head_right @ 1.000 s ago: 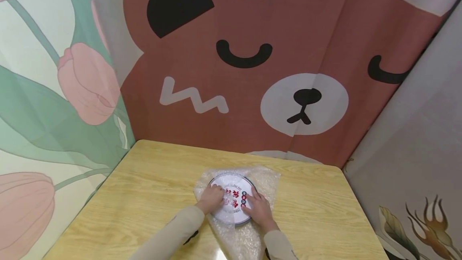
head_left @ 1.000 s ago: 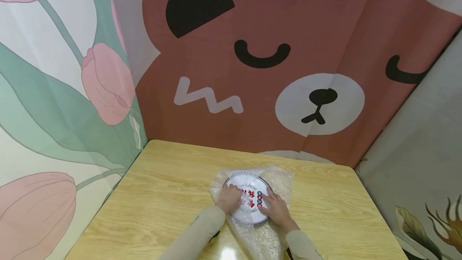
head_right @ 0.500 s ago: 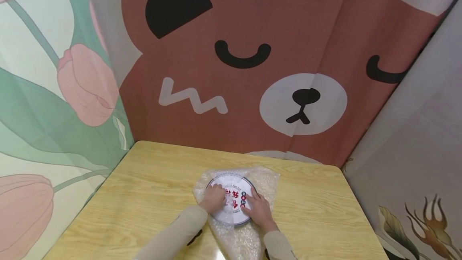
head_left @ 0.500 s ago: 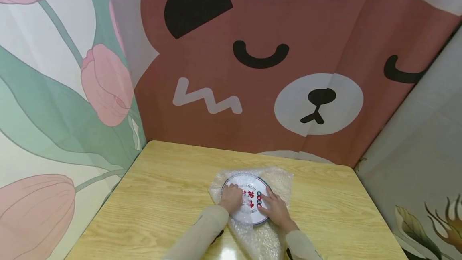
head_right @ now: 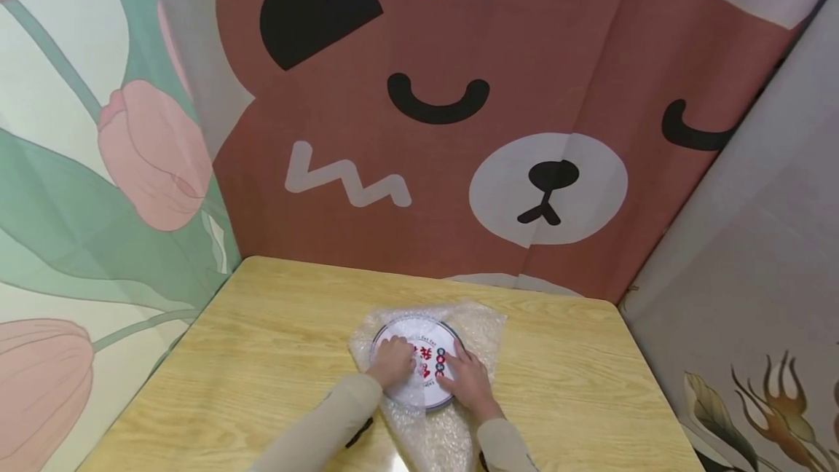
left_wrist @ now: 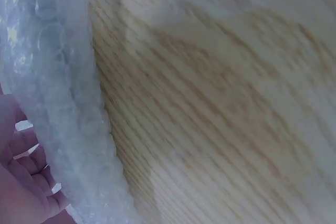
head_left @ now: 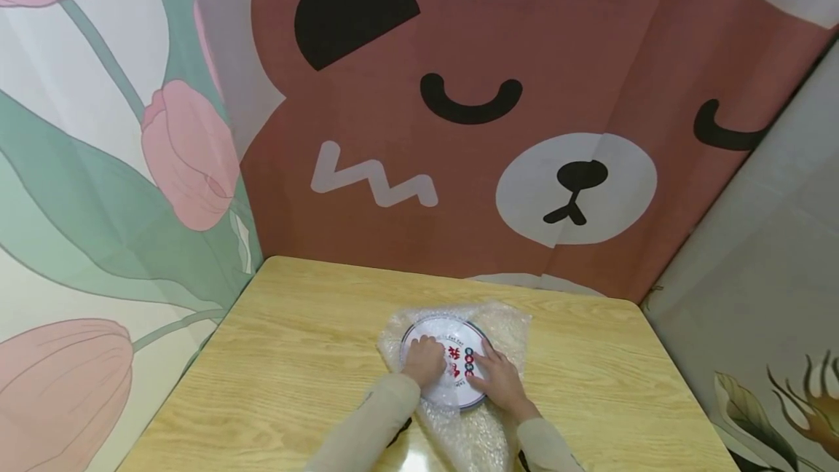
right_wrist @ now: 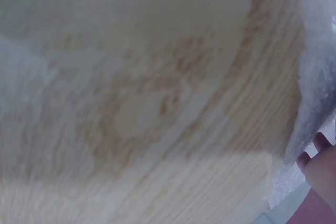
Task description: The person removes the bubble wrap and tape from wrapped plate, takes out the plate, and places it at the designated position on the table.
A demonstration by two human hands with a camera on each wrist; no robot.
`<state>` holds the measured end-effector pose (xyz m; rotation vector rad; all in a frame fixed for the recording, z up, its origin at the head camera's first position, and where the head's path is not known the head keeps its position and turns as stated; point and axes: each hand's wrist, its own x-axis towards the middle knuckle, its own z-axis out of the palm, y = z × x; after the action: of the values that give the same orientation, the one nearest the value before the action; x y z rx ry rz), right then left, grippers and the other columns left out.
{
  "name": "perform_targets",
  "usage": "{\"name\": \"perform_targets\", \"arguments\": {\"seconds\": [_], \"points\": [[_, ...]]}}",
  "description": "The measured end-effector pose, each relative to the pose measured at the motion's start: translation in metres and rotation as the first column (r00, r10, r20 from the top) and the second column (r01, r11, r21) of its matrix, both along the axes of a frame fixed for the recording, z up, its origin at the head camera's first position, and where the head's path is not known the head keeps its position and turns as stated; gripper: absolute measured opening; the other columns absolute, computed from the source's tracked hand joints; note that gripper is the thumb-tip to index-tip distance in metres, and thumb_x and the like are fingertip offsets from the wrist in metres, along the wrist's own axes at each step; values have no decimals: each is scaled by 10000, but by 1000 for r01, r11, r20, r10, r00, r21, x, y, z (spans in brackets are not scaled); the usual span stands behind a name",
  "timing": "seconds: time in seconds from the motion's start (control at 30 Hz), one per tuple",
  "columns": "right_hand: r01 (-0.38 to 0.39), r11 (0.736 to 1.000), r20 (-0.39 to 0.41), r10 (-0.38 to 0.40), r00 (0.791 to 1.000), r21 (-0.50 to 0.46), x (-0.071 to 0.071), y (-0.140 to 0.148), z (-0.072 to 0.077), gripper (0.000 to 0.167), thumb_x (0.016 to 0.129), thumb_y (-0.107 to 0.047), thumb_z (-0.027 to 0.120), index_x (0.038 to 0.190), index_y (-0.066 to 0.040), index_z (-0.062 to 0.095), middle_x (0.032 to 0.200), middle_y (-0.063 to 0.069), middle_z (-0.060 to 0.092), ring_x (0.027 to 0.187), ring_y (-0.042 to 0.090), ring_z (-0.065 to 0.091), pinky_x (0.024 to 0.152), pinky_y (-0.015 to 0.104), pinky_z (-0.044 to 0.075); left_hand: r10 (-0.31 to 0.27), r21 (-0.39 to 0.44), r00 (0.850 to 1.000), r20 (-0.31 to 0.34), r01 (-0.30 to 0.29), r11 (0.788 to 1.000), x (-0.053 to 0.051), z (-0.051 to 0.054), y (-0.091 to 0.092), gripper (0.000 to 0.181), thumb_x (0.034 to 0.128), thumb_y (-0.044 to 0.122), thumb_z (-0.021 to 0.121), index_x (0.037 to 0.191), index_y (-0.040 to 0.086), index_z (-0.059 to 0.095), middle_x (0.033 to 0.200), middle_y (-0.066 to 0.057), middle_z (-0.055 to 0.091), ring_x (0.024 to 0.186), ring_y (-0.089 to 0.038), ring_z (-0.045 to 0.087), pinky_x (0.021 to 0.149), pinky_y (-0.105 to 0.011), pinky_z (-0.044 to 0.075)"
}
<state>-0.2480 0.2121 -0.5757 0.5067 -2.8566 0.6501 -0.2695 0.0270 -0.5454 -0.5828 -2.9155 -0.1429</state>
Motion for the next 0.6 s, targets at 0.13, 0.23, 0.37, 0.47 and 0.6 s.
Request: {"name": "perform_targets", "arguments": {"seconds": [0.13,0.23,0.37,0.47,0.6], "points": [[-2,1000,-3,2,1000,1,0,0,0,523,765,-355,662,1142,1,597,1346,222,367,1093,437,428,869,569,337,15,3,1000,-11,-15,1000,-3,-8,2,140,733,216,638,637,116,622,677,-29,536,688,-179,505,618,-322,414],[-2,1000,-9,2,1000,7,0,0,-1,518,764,-359,663,1136,-2,601,1340,226,373,1087,438,430,862,572,338,25,8,999,-42,-25,1000,-3,-12,4,139,726,217,646,635,114,624,667,-28,533,679,-182,503,616,-326,414],[3,1000,-23,-2,1000,18,-1,0,-3,510,763,-359,663,1130,-8,608,1335,223,382,1081,430,438,852,568,347,49,7,995,-91,-49,999,-2,-13,5,146,714,230,660,636,111,631,656,-35,549,666,-188,516,621,-340,414],[8,1000,-27,-8,1000,22,-3,1,-5,513,762,-364,660,1131,-11,609,1340,217,380,1086,423,438,853,562,351,78,-4,991,-107,-79,997,-2,-14,7,164,717,251,663,660,100,637,665,-44,563,672,-190,523,636,-350,414],[2,1000,-36,-2,999,15,-4,1,-6,510,757,-353,667,1125,-5,610,1334,228,381,1080,429,439,844,567,353,104,-13,988,-115,-106,994,-4,-16,9,196,718,279,667,691,88,638,673,-48,572,679,-191,528,650,-358,407]]}}
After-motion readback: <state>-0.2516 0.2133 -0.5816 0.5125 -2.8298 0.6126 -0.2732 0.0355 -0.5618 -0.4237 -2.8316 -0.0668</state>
